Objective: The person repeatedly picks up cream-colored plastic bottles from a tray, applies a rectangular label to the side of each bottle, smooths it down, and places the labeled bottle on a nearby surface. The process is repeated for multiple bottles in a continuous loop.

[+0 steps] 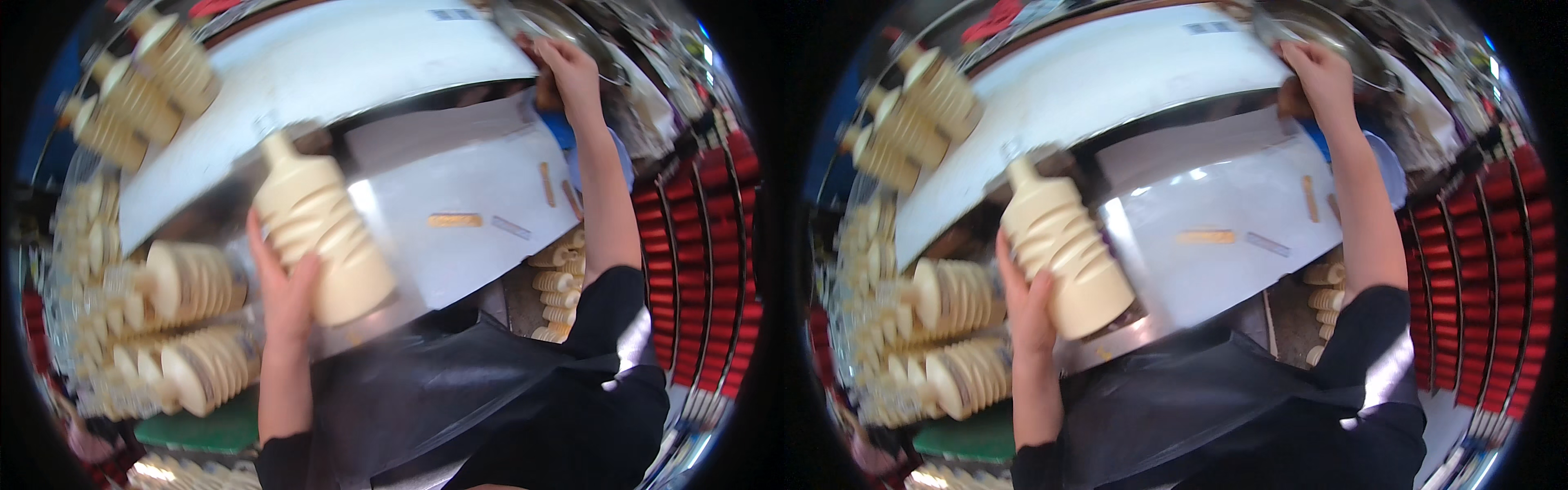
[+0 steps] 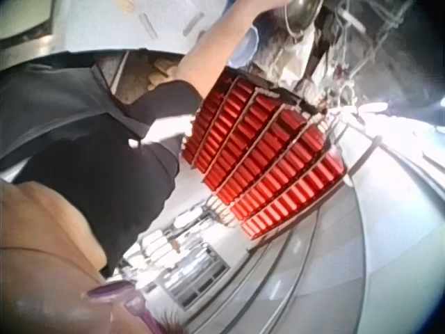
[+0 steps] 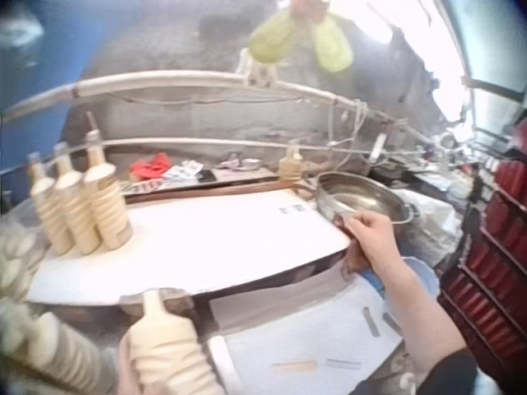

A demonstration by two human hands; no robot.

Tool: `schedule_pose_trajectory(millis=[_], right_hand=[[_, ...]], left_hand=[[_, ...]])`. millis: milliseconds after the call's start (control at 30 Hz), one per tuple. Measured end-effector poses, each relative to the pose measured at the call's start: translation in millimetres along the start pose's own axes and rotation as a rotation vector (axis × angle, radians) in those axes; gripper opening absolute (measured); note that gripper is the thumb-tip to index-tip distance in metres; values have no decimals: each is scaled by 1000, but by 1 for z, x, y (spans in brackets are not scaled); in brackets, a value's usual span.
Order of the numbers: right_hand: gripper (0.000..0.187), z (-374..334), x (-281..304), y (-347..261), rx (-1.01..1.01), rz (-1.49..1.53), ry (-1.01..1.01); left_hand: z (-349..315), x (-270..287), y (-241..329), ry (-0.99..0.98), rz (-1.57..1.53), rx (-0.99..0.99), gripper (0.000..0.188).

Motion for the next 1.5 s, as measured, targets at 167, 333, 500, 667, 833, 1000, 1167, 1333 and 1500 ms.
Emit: schedule_pose_trajectory(millis=[167, 333, 500, 667, 833, 1000, 1167, 1333, 1500], right_hand=[[36, 99, 70, -6, 306, -753, 157], [40, 149, 47, 67, -83, -1174, -391], [39, 156, 56, 103, -313, -874, -336], [36, 161, 64, 144, -403, -615, -294], [33, 162, 63, 166, -394, -363, -255], [25, 161, 69, 125, -391, -215, -168], [15, 136, 55, 51, -297, 114, -191], [49, 70, -6, -19, -21, -395, -521], [36, -21, -66, -68, -143, -234, -621]], left_hand=[[-8, 1, -9, 22, 97, -1, 98], [-10, 8, -17, 64, 80, -15, 97], [-8, 10, -18, 12, 116, -89, 96], [-8, 10, -18, 4, 91, -92, 100], [-10, 10, -19, 51, 58, -47, 101], [-8, 8, -17, 50, 71, -73, 103], [-4, 7, -18, 51, 42, -26, 102], [-5, 4, -16, -30, 53, -18, 105], [-1, 1, -14, -40, 118, 23, 108]])
Point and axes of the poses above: each hand's wrist, its own z-axis towards the middle knuckle, its own x-axis out of the back of the hand, y = z × x, the point moved 9 cm from there along z, towards the middle knuckle, and after that the axes turned 6 degrees about x, right-handed, at the moved point
